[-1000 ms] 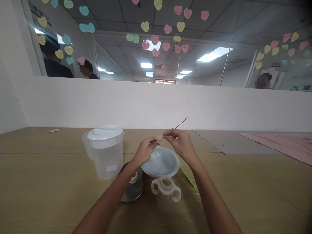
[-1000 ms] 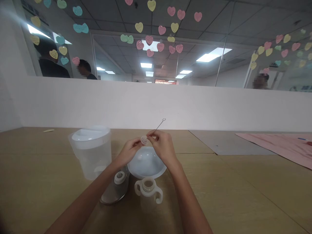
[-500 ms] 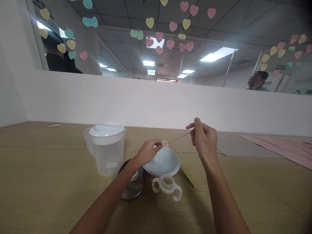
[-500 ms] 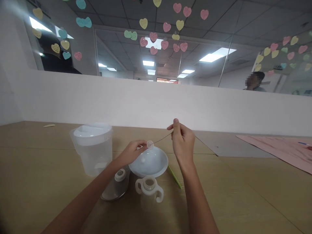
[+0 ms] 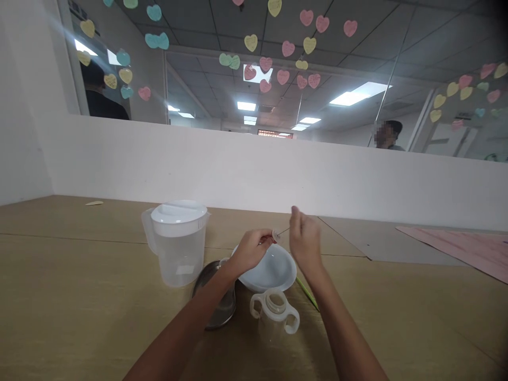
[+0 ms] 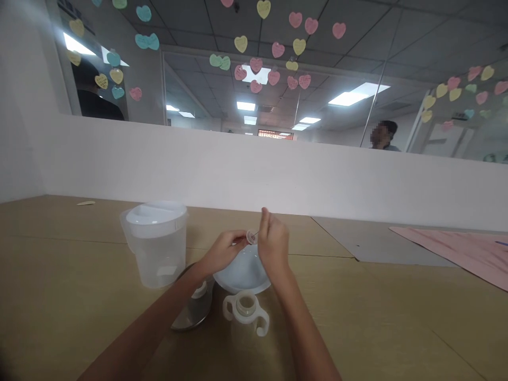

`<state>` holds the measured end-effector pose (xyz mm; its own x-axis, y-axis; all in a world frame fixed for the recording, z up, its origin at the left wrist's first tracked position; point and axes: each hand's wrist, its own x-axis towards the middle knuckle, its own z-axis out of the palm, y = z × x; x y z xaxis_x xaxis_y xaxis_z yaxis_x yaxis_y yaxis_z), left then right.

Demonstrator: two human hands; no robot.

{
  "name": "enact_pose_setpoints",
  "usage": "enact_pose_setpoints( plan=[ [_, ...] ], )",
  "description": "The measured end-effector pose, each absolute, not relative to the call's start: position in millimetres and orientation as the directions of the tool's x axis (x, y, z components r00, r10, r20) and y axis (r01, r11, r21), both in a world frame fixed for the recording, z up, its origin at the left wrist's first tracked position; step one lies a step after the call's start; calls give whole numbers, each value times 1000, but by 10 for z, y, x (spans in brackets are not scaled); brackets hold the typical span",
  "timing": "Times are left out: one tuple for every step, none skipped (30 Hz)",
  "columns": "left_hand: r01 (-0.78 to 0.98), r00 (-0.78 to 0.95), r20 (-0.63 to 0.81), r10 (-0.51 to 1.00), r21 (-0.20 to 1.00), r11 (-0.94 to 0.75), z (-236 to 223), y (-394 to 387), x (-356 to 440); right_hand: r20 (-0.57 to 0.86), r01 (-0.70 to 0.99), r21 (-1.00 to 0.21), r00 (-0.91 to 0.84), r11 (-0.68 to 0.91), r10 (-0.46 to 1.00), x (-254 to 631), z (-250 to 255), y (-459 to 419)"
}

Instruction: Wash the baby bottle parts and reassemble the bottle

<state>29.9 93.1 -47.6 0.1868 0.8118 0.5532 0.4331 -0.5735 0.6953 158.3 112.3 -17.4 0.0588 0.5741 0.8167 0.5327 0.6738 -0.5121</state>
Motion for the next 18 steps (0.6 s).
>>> enact_pose_setpoints(
  plan=[
    [417, 197, 556, 807, 697, -583, -467, 927, 312, 810, 554, -494, 13, 670, 586, 1540, -204, 1129],
    [407, 201, 557, 806, 701, -586, -460, 922, 324, 800, 576, -476, -28, 664, 599, 1503, -232, 1136],
    [403, 200, 557, 806, 704, -586, -453, 918, 336, 789, 600, -460, -62, 654, 612, 1475, -257, 1143],
    [405, 194, 559, 806, 703, -585, -447, 912, 348, 778, 624, -445, -85, 642, 622, 1456, -277, 1150],
    [411, 187, 564, 804, 698, -586, -441, 906, 358, 770, 645, -433, -99, 630, 630, 1446, -292, 1156],
    [422, 181, 573, 799, 689, -589, -435, 899, 368, 764, 659, -425, -107, 621, 636, 1443, -302, 1160],
    [433, 176, 583, 793, 677, -594, -428, 891, 375, 762, 667, -421, -107, 615, 638, 1447, -307, 1162],
    [442, 176, 593, 786, 666, -601, -420, 882, 381, 762, 670, -421, -104, 611, 639, 1456, -308, 1161],
    [444, 181, 601, 779, 656, -610, -413, 873, 385, 762, 670, -425, -99, 609, 640, 1467, -305, 1159],
    [443, 187, 607, 772, 650, -618, -406, 864, 387, 763, 665, -430, -94, 611, 639, 1480, -298, 1155],
    [438, 190, 614, 766, 645, -626, -400, 856, 388, 765, 659, -435, -88, 613, 638, 1493, -289, 1149],
    [431, 190, 624, 758, 641, -635, -395, 850, 386, 769, 653, -440, -81, 616, 634, 1506, -278, 1143],
    [423, 187, 634, 751, 638, -643, -389, 846, 383, 774, 650, -443, -70, 618, 629, 1518, -266, 1136],
    [416, 180, 641, 746, 638, -648, -383, 843, 379, 782, 651, -441, -59, 618, 620, 1527, -255, 1129],
    [411, 170, 646, 744, 640, -649, -376, 840, 374, 792, 658, -433, -49, 616, 608, 1534, -245, 1123],
    [407, 161, 648, 745, 644, -648, -367, 837, 368, 803, 672, -415, -45, 613, 594, 1537, -237, 1118],
    [405, 151, 648, 746, 648, -645, -356, 832, 362, 813, 688, -393, -50, 610, 580, 1537, -232, 1114],
    [406, 140, 649, 748, 651, -641, -344, 826, 355, 819, 699, -371, -63, 611, 570, 1533, -230, 1112]
  ],
)
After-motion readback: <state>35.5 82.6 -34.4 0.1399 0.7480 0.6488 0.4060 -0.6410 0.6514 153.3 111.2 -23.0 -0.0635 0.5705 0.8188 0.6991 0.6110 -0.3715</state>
